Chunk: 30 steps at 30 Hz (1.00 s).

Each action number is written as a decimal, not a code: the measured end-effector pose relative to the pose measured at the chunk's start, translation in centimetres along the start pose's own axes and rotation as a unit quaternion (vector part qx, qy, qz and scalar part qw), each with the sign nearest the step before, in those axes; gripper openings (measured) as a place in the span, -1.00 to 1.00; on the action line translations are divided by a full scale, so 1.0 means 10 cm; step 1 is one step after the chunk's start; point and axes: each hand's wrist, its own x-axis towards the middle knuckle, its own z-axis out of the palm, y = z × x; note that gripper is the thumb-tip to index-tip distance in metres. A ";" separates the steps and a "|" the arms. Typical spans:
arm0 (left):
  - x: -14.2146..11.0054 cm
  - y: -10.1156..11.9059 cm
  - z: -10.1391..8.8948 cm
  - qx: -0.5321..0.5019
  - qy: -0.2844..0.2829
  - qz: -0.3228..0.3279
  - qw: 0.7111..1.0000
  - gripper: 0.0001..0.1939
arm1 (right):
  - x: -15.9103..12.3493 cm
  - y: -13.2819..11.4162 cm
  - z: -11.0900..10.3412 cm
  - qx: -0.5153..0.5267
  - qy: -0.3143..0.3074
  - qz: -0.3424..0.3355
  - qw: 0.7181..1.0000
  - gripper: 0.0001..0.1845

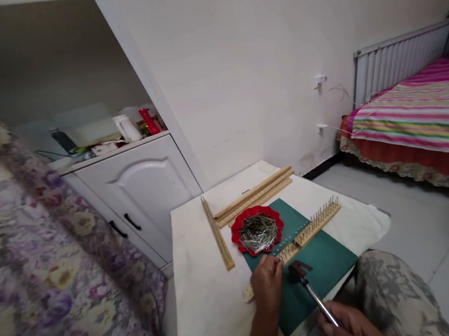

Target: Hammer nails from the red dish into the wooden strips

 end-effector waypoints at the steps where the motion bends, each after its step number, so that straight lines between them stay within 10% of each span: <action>1: 0.00 0.00 0.00 -0.003 -0.001 0.000 1.000 -0.83 | 0.01 -0.08 0.01 0.002 0.000 0.005 1.000 -0.59; 30: -0.05 -0.05 -0.07 0.014 -0.011 0.010 1.000 -0.86 | 0.05 0.01 -0.02 -0.035 -0.020 0.007 0.999 -0.55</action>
